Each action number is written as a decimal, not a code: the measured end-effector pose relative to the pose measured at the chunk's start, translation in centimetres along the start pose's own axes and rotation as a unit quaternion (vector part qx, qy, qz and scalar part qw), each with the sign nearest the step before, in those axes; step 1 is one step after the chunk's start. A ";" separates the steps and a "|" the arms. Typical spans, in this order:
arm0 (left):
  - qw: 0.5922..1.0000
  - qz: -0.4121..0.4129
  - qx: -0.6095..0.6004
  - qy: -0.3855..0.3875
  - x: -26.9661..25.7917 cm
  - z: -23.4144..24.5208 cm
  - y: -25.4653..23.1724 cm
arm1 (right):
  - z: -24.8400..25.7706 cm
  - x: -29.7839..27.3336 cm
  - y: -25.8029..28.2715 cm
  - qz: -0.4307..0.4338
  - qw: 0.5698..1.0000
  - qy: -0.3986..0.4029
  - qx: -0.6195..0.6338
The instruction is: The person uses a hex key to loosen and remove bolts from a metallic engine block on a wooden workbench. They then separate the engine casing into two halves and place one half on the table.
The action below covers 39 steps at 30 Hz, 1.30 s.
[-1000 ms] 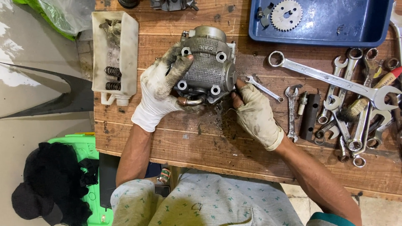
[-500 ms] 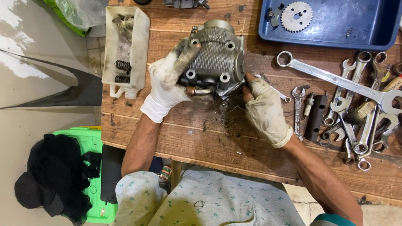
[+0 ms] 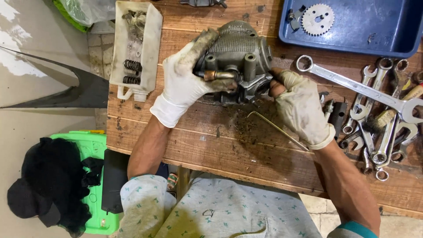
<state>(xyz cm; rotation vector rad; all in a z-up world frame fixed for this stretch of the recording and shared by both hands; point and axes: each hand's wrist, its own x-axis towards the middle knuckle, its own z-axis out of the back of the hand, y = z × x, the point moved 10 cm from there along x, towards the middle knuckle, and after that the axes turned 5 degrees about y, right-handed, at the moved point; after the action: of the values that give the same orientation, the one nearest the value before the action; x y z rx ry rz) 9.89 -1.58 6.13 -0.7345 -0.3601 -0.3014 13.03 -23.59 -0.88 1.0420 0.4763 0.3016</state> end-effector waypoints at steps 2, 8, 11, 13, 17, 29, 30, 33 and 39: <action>0.998 0.061 0.007 0.027 0.9 -0.3 1.1 | 0.5 0.3 0.6 -0.076 0.997 0.001 0.025; 0.973 0.204 -0.059 0.086 4.3 -0.9 4.2 | 1.0 3.4 -1.3 -0.072 0.987 -0.012 0.141; 0.975 0.202 -0.061 0.077 5.4 -1.1 5.5 | 1.2 4.2 -2.2 -0.101 0.983 -0.025 0.152; 0.977 0.190 -0.063 0.073 5.9 -1.1 5.6 | 1.3 4.6 -2.1 -0.092 0.985 -0.020 0.147; 0.976 0.190 -0.085 0.069 6.5 -1.1 5.7 | 1.6 5.0 -1.1 -0.056 0.992 -0.012 0.108; 0.971 0.206 -0.076 0.097 6.8 -1.2 5.3 | 2.0 5.1 -0.5 0.007 0.999 -0.014 0.037; 0.970 0.207 -0.076 0.098 6.8 -1.2 5.2 | 2.0 5.1 -0.6 0.006 0.999 -0.013 0.037; 0.973 0.196 -0.074 0.096 6.8 -1.2 5.0 | 1.7 5.0 -0.9 0.000 0.998 -0.011 0.064; 0.968 0.221 -0.079 0.090 6.4 -1.4 5.9 | 1.7 5.2 -1.0 0.004 0.998 -0.008 0.070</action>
<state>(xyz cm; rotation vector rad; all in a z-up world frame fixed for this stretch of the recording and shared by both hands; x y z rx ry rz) 18.18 0.66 4.35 -0.9142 0.0058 0.0282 18.35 -23.00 -2.24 1.1817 0.4853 0.2697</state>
